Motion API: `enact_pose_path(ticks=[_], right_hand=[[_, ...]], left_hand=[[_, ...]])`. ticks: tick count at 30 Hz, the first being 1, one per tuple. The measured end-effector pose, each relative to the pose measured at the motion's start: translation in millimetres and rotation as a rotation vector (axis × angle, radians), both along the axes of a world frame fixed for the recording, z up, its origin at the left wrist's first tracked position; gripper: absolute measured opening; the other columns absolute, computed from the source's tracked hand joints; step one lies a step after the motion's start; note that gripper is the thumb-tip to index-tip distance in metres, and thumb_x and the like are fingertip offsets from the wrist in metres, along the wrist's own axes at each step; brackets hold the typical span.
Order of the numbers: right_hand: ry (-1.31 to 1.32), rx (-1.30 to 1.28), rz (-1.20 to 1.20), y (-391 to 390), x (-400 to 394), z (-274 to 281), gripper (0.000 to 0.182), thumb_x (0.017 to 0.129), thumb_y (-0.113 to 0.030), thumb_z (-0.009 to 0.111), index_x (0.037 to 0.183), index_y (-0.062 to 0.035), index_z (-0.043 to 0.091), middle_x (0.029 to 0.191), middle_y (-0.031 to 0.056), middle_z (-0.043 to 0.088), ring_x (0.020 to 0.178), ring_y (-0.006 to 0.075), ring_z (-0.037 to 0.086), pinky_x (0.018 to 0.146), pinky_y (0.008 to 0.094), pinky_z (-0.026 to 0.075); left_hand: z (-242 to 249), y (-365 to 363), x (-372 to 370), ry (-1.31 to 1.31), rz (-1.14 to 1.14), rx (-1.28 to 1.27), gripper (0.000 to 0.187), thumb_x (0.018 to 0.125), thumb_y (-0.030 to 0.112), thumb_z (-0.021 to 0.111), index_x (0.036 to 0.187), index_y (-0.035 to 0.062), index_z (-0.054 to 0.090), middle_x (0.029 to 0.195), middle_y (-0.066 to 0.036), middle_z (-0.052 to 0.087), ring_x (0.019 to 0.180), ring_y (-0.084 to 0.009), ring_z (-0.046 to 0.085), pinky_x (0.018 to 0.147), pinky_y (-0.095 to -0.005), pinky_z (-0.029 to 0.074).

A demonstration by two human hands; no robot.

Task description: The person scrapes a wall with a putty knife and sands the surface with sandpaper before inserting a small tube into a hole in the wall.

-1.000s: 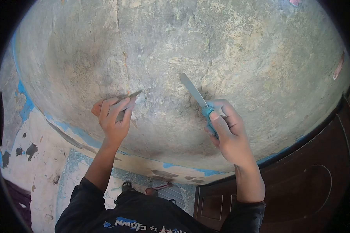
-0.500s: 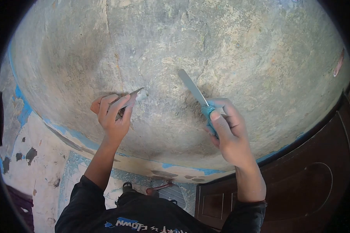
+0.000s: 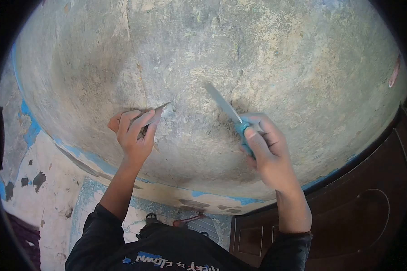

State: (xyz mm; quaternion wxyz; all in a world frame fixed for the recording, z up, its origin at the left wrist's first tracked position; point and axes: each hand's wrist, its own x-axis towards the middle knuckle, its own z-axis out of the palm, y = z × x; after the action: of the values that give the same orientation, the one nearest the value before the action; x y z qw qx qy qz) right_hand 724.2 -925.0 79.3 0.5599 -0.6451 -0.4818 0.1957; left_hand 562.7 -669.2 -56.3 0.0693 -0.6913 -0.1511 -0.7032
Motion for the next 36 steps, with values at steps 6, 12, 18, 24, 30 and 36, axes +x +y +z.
enact_pose_path(ticks=[6, 12, 18, 24, 30, 36], right_hand=[[-0.025, -0.058, -0.021, 1, -1, -5, 0.025, 0.106, -0.025, 0.052, 0.121, -0.0070, 0.059, 0.075, -0.0016, 0.054, 0.057, 0.0024, 0.044, 0.049, 0.0199, 0.035], [-0.018, -0.026, -0.007, 2, -2, -8, 0.025, 0.105, -0.025, 0.053, 0.121, -0.0076, 0.060, 0.075, -0.0019, 0.054, 0.057, 0.0018, 0.043, 0.049, 0.0184, 0.034], [0.034, 0.035, -0.020, -2, 2, -12, 0.025, 0.105, -0.026, 0.054, 0.120, -0.0076, 0.060, 0.075, -0.0019, 0.053, 0.058, 0.0017, 0.043, 0.048, 0.0180, 0.034], [0.187, 0.030, 0.003, -9, 4, -62, 0.025, 0.106, -0.027, 0.054, 0.122, -0.0084, 0.057, 0.073, -0.0011, 0.053, 0.053, 0.0030, 0.042, 0.045, 0.0197, 0.031], [0.836, 0.140, -0.117, -27, -31, -195, 0.024, 0.106, -0.029, 0.053, 0.125, -0.0151, 0.050, 0.074, 0.0019, 0.053, 0.050, 0.0060, 0.040, 0.042, 0.0211, 0.029], [1.692, 0.117, -0.100, -24, -107, -312, 0.017, 0.107, -0.034, 0.047, 0.113, -0.0186, 0.048, 0.077, 0.0031, 0.050, 0.048, 0.0082, 0.038, 0.039, 0.0201, 0.028]], left_hand=[[1, -2, -1, 0.019, -0.029, -0.018, 0.041, 0.065, 0.008, 0.087, 0.102, 0.0226, 0.077, 0.093, 0.004, 0.058, 0.095, -0.0224, 0.050, 0.086, -0.0400, 0.031], [7, -9, -5, 0.048, 0.024, 0.005, 0.041, 0.066, 0.005, 0.087, 0.104, 0.0171, 0.076, 0.092, 0.000, 0.059, 0.093, -0.0253, 0.051, 0.085, -0.0388, 0.038], [8, -8, -7, 0.078, 0.009, -0.016, 0.042, 0.066, 0.005, 0.087, 0.104, 0.0185, 0.076, 0.094, 0.001, 0.061, 0.096, -0.0251, 0.051, 0.086, -0.0392, 0.036], [13, -7, -15, 0.143, 0.044, 0.039, 0.039, 0.067, 0.005, 0.087, 0.102, 0.0189, 0.076, 0.096, 0.002, 0.061, 0.100, -0.0256, 0.051, 0.085, -0.0387, 0.037], [-23, 3, -36, 0.208, -0.019, 0.069, 0.035, 0.069, 0.006, 0.086, 0.100, 0.0194, 0.076, 0.098, 0.002, 0.061, 0.101, -0.0273, 0.049, 0.086, -0.0405, 0.040], [-86, 13, -69, 0.460, -0.097, -0.035, 0.032, 0.071, 0.006, 0.084, 0.100, 0.0181, 0.076, 0.101, -0.002, 0.061, 0.103, -0.0289, 0.050, 0.090, -0.0438, 0.039]])
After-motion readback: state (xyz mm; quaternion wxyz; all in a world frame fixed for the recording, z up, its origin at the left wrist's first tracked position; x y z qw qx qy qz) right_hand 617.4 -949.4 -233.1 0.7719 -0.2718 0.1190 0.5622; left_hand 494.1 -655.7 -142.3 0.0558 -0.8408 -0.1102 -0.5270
